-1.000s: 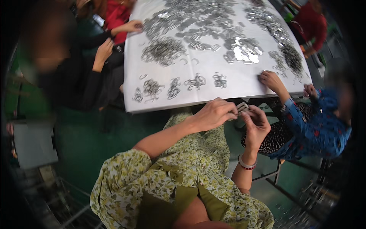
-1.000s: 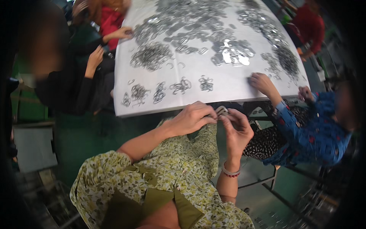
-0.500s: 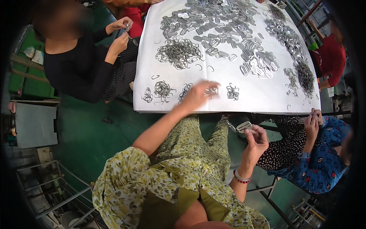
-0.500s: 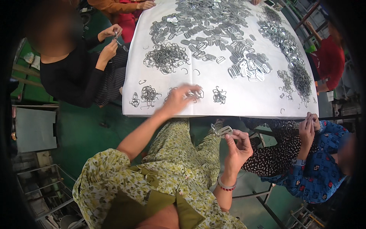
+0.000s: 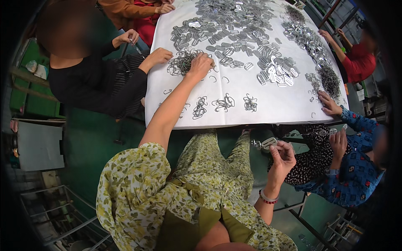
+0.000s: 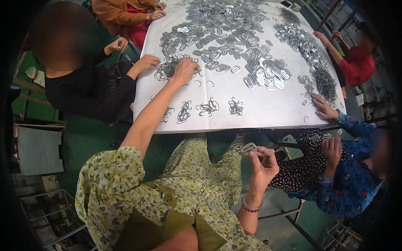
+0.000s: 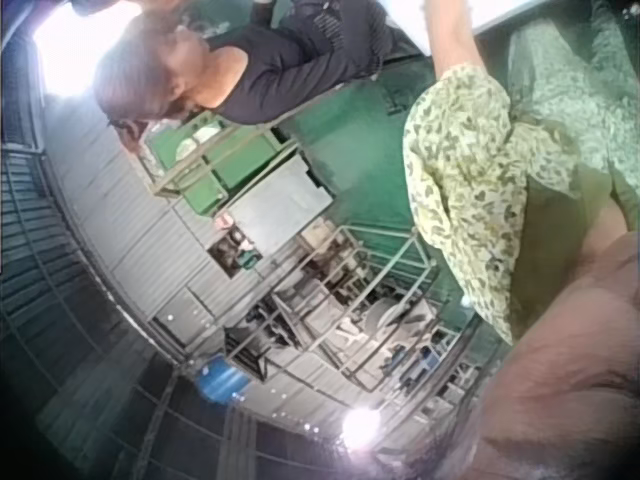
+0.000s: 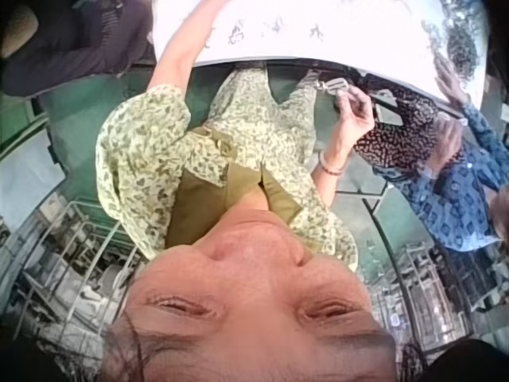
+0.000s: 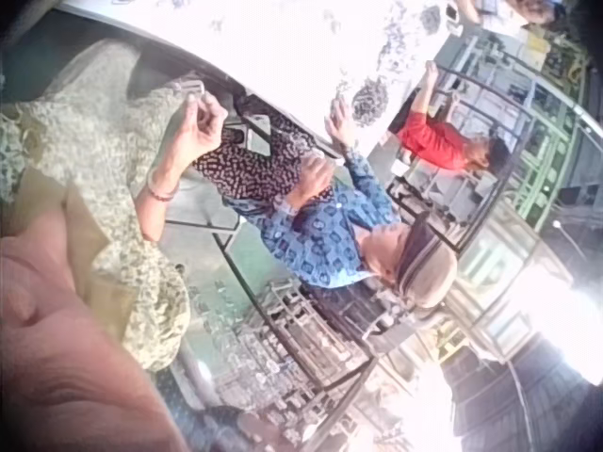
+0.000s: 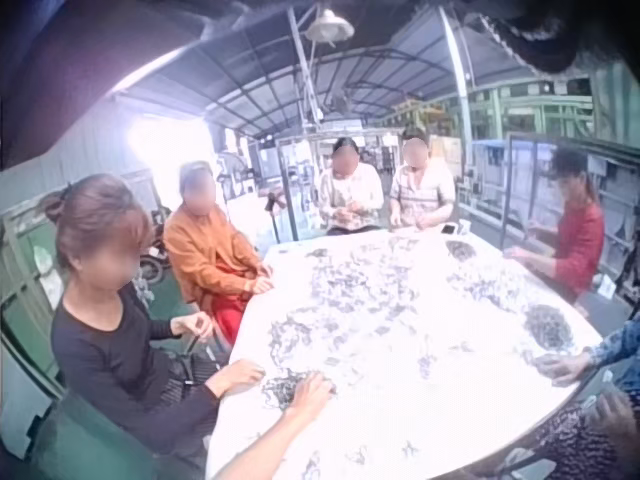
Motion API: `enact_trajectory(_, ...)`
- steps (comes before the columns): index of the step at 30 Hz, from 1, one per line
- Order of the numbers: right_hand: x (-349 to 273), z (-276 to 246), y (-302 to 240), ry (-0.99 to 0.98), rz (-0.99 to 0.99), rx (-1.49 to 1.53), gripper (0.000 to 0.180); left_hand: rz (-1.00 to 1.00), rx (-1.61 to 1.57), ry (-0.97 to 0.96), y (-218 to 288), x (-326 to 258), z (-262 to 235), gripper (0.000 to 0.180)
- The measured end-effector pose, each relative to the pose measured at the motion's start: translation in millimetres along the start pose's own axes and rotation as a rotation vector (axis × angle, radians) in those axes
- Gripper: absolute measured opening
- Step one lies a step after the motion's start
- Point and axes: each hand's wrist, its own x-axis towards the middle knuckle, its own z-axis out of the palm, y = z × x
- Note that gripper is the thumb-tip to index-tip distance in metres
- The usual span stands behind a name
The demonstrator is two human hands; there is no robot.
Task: The person repeatedly picks up small metal keychain components and wire loops from a table, connects them by hand, and places the assembled units onto a hanging rack. Other workers are also assembling similar items at the same table.
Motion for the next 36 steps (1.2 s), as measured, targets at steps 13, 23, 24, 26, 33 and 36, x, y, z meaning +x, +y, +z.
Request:
enact_trajectory(13, -4, 0, -12, 0.030, -0.006, 0.006, 0.019, -0.301, -0.687, -0.174, 20, -24, -58, 0.021)
enact_trajectory(23, 1, 6, 22, 0.047, 0.024, -0.105, 0.019, -0.217, -1.672, -0.540, 185, -112, -95, 0.021)
enact_trajectory(24, 0, 6, 25, 0.055, 0.040, -0.099, 0.018, -0.184, -1.726, -0.556, 195, -119, -97, 0.019)
enact_trajectory(26, 0, 7, 28, 0.056, 0.086, -0.086, 0.018, -0.189, -1.599, -0.508, 212, -130, -101, 0.014)
enact_trajectory(33, -1, 20, 23, 0.122, -0.226, -0.267, 0.021, 0.095, -1.110, -0.093, 230, -144, -80, 0.011)
enact_trajectory(36, 1, 22, 17, 0.074, -0.374, -0.425, 0.022, 0.116, -1.106, 0.007, 235, -146, -79, 0.010)
